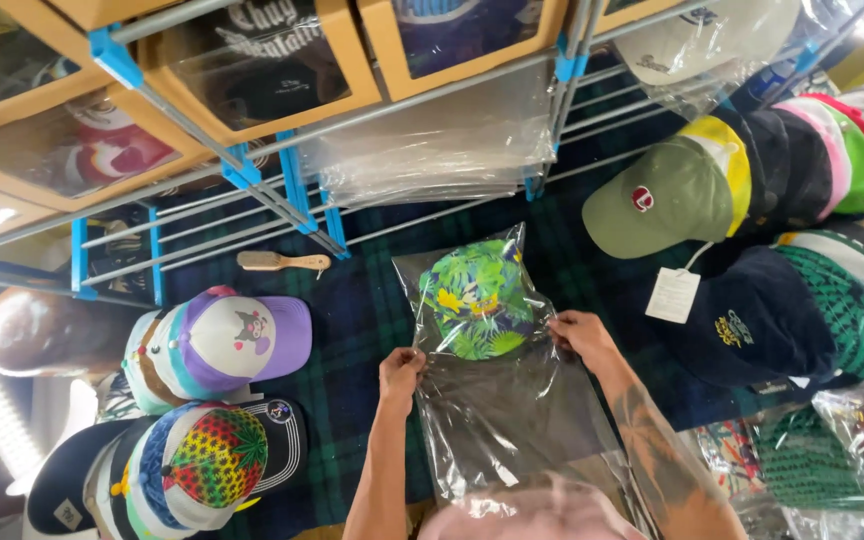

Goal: The person places several baseball caps into plastic bags one by one, sealing each bag and stacking them on a shelf.

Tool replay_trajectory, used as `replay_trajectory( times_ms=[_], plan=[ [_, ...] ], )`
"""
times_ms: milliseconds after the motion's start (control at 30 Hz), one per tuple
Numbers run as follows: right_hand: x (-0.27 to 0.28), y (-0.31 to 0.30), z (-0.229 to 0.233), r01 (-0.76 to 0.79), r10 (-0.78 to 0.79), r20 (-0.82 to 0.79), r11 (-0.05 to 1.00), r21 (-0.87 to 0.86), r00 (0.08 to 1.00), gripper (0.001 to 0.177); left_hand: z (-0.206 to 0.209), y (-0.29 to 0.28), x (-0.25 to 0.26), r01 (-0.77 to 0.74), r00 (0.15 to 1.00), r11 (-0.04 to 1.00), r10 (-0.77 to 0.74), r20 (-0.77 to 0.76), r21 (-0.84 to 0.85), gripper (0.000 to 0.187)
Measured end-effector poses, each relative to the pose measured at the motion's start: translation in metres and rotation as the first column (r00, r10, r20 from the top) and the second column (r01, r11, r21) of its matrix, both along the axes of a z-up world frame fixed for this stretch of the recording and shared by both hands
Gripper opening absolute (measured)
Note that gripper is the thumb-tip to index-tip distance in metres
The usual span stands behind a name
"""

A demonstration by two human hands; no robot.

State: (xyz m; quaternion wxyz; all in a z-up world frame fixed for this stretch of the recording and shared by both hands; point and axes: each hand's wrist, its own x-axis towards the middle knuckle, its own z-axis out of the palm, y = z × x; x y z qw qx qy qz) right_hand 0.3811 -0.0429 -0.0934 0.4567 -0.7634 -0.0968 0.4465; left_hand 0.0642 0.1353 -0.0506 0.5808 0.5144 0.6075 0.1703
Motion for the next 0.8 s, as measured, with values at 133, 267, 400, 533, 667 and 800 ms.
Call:
replay_trajectory(
  times_ms=[133, 267, 400, 533, 667, 800],
  plan=[
    [-0.028, -0.013, 0.024, 0.080, -0.068, -0.120, 0.992, 0.098, 0.990, 0.038, 0.008, -0.012, -0.009, -0.038, 0.986, 0.990, 0.058, 0.155, -0.133, 0.045],
    [-0.037, -0.019, 0.078, 0.068, -0.054, -0.064, 0.969, 0.238, 0.996, 0.065, 0.078, -0.026, -0.008, -0.013, 0.966, 0.999, 0.003, 0.260, 0.037, 0.075],
    [-0.032, -0.027, 0.140, -0.051, 0.041, 0.035, 0.929, 0.366, 0.999, 0.071, 0.079, -0.022, -0.017, -0.087, 0.894, 0.974, -0.015, 0.447, 0.207, 0.047],
    [-0.008, -0.017, 0.154, -0.237, 0.190, 0.146, 0.860, 0.453, 0.971, 0.055, 0.099, -0.008, -0.028, 0.114, 0.837, 0.926, -0.284, 0.467, 0.359, 0.070],
    [0.021, 0.006, 0.195, -0.499, 0.223, 0.730, 0.847, 0.184, 0.647, 0.024, 0.122, 0.029, -0.019, 0.315, 0.909, 0.538, -0.409, -0.085, 0.782, 0.044],
    [0.046, 0.059, 0.176, -0.530, 0.060, 0.901, 0.824, 0.198, 0.430, 0.009, 0.131, 0.077, 0.014, 0.295, 0.930, 0.342, -0.316, -0.187, 0.892, 0.023]
  ],
)
